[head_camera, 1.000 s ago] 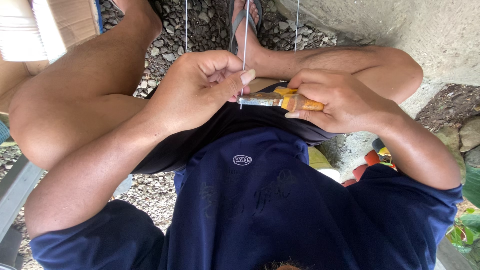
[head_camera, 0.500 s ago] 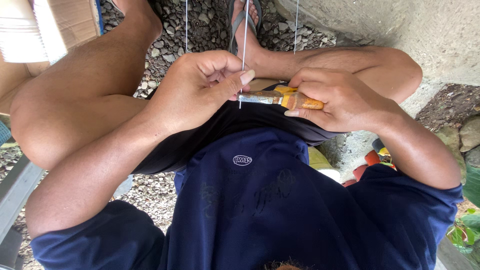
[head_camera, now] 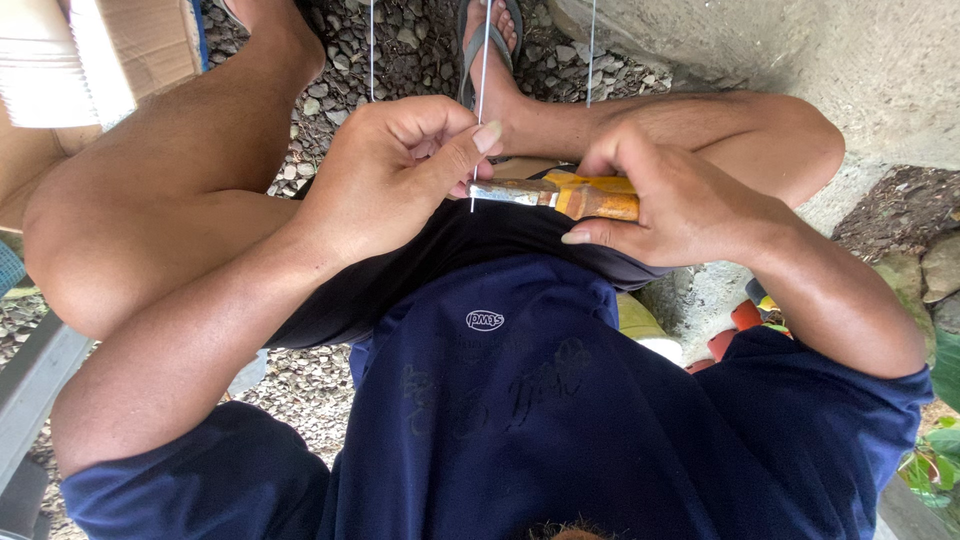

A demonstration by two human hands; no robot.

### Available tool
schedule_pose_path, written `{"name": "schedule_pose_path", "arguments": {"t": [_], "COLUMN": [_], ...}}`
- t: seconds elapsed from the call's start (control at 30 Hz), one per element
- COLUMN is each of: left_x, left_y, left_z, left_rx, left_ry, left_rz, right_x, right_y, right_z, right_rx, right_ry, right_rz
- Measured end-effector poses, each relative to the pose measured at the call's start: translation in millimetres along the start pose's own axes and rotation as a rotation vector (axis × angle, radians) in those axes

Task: The person sits cross-legged on a gravel surface and uses pliers to bend and cut metal wire. They then insert the wire ends into holes on a small white plastic cup and bend the wire to secure it.

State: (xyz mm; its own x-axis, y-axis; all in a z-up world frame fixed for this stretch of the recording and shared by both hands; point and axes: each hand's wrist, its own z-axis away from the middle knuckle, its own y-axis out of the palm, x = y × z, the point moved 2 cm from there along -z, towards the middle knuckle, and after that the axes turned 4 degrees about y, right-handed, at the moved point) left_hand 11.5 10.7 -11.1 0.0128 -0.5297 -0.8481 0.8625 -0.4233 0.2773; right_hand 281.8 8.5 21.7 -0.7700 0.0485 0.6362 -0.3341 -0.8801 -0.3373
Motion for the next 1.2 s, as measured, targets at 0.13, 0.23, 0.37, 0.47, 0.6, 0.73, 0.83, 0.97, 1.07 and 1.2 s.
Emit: {"name": "schedule_pose_path", "arguments": {"t": [0.13,0.23,0.37,0.47,0.6,0.73,0.83,0.97,1.07,1.2], "left_x": [-1.7,-0.7,0.8,0.1,-3.7,-5.7,-5.7,-3.5,1.5,9.9], "left_y": [3.4,3.4,5.3,5.4,4.2,5.6,6.2,6.0,6.0,3.1], "left_z": [1.0,1.0,-0.9,0.1,3.6,6.5,7.3,6.4,6.3,2.7], "left_rx": [-0.009,-0.002,-0.007,-0.002,0.012,0.022,0.008,0.017,0.002,-0.017], "left_ry": [0.033,0.011,0.009,0.045,0.109,0.098,0.118,0.196,0.128,0.091], "left_rz": [0.001,-0.043,0.012,-0.008,-0.104,-0.101,-0.088,-0.046,-0.051,0.037], "right_x": [0.6,1.4,7.0,13.4,22.6,26.5,19.3,4.8,1.5,11.5], "right_y": [-0.7,3.4,4.0,3.2,-3.3,-10.3,-11.0,-8.2,-6.9,-8.4], "right_z": [-1.8,-3.5,-1.8,1.1,3.7,5.0,5.8,7.6,5.3,-0.3], "right_rx": [-0.021,-0.069,-0.284,-0.422,-0.581,-0.734,-0.789,-0.802,-0.832,-0.760], "right_ry": [-0.137,-0.163,-0.302,-0.338,-0.406,-0.485,-0.513,-0.536,-0.552,-0.502], "right_rz": [0.023,0.129,0.323,0.459,0.616,0.860,1.000,1.033,1.048,0.977]}}
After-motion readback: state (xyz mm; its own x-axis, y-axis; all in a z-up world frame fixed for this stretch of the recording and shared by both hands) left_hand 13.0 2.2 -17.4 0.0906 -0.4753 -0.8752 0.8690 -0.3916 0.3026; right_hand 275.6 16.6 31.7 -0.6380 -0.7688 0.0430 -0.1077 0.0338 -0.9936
